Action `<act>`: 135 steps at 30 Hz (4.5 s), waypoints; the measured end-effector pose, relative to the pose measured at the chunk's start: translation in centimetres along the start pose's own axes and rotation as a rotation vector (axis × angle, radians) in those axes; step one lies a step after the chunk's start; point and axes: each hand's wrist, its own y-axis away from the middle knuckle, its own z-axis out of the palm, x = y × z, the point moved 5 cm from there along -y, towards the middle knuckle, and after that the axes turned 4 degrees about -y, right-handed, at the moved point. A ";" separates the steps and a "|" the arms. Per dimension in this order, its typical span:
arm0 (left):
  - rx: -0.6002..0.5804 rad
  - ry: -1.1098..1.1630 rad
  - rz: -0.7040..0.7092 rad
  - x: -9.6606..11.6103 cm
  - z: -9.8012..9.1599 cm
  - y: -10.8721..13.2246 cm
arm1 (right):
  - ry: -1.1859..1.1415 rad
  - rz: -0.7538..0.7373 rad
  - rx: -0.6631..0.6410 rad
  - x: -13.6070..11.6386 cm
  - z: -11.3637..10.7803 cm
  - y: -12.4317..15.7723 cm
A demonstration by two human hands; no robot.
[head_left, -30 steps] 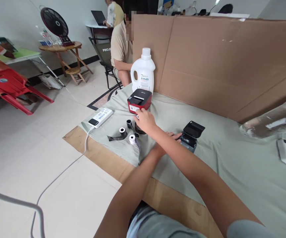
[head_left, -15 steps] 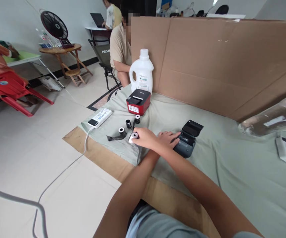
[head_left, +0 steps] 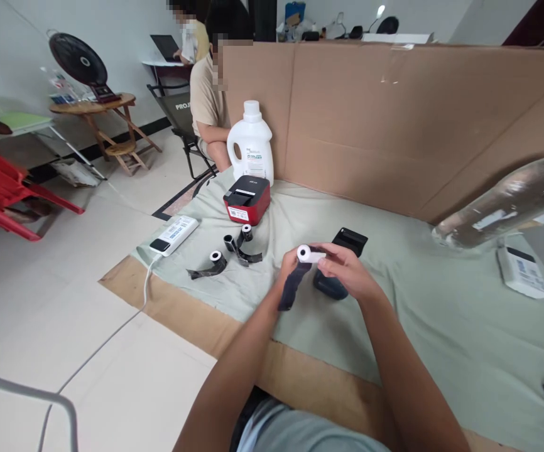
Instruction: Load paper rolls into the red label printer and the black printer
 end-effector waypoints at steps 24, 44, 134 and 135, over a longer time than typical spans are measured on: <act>0.024 -0.653 0.417 3.9 0.3 1.0 | 0.456 -0.089 -0.044 -1.9 -3.0 0.7; -0.153 -1.234 0.567 1.3 3.1 2.1 | 0.873 0.208 0.214 0.2 -8.8 0.3; -0.341 -1.721 0.450 -3.2 1.5 3.1 | 1.092 0.390 0.480 -0.1 -3.8 2.6; -0.354 -1.744 0.450 -3.3 1.5 3.4 | 1.073 0.349 0.517 -0.8 -5.5 3.6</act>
